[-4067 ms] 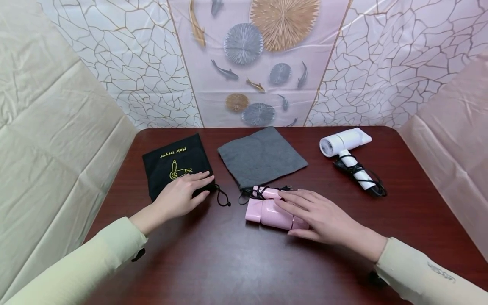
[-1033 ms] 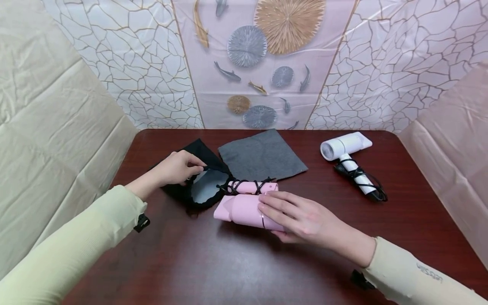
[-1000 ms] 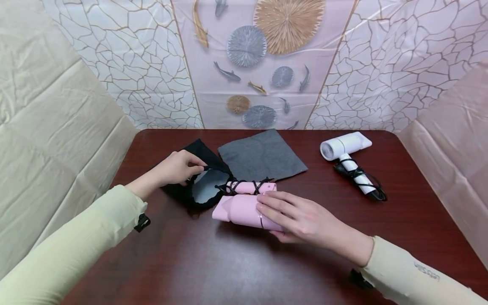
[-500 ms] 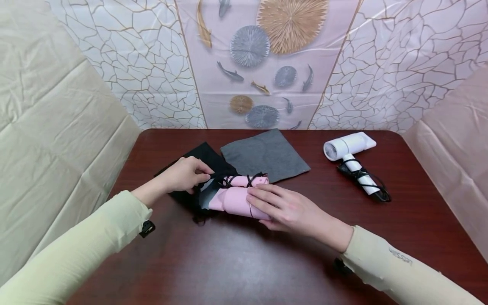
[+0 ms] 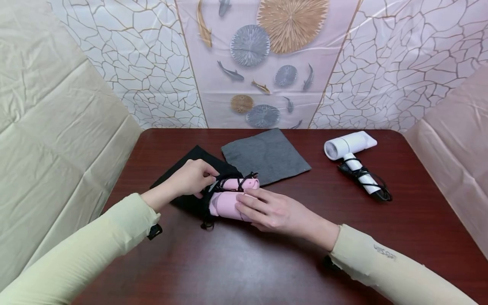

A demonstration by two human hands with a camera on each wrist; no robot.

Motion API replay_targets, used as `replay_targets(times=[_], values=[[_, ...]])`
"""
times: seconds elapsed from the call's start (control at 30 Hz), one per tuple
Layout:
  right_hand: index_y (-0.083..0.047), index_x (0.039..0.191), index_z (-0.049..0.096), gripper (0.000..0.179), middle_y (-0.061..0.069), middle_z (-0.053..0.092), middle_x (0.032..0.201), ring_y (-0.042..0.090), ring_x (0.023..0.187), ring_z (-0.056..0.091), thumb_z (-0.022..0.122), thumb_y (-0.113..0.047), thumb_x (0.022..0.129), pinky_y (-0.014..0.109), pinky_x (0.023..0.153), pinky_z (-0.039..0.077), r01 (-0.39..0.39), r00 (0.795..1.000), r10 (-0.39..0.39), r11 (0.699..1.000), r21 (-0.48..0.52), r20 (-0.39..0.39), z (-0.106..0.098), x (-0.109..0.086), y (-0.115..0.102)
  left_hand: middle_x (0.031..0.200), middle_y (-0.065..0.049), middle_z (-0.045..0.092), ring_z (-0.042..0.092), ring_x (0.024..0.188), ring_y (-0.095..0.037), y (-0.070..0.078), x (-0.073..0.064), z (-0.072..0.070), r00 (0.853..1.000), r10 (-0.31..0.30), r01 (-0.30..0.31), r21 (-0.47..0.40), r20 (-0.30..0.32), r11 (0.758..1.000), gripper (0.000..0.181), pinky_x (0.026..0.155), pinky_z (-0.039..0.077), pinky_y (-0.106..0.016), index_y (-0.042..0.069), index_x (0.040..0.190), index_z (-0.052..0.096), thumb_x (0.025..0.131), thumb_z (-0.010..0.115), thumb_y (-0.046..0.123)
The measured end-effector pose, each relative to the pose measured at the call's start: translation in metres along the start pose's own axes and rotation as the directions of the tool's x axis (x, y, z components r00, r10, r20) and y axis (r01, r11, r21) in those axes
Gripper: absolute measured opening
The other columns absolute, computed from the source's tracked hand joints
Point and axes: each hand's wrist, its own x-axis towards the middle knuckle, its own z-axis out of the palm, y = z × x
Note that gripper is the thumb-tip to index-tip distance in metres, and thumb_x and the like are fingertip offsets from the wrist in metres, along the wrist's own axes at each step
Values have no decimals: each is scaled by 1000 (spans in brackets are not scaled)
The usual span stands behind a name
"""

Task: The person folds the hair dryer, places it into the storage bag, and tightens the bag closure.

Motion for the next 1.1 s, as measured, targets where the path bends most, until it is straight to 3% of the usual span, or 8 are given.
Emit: replay_targets(times=[0.2, 0.4, 0.73, 1.1], values=[[2, 140, 65, 39, 17, 67, 141, 36, 128, 67, 54, -16, 107, 41, 114, 50, -50, 997, 49, 998, 24, 57, 5, -3, 2, 123, -21, 76, 74, 56, -13, 3, 0, 4, 999, 32, -32, 80, -7, 996, 28, 58, 62, -28, 0, 130, 76, 105, 65, 4], [2, 140, 66, 39, 17, 68, 140, 35, 126, 68, 57, -16, 107, 39, 112, 52, -60, 998, 59, 998, 24, 30, 13, 0, 3, 123, -21, 76, 73, 55, -12, 10, -1, 8, 998, 59, -57, 97, -17, 994, 28, 57, 62, -27, -2, 130, 75, 104, 64, 2], [2, 135, 69, 35, 16, 71, 134, 33, 122, 70, 56, -15, 108, 39, 110, 53, -3, 1000, 2, 1000, -21, -21, 30, 9, -4, 127, -22, 74, 73, 55, -11, 20, 1, 11, 997, 30, -22, 95, -76, 995, 29, 55, 61, -28, -1, 131, 75, 104, 63, 3], [0, 136, 69, 34, 15, 69, 136, 30, 126, 68, 48, -5, 110, 42, 114, 50, 76, 997, -75, 994, -76, 23, 36, 16, -8, 131, -22, 72, 72, 55, -9, 21, 4, 13, 996, 6, 8, 144, -94, 990, 30, 58, 61, -27, -1, 131, 75, 105, 60, 4]])
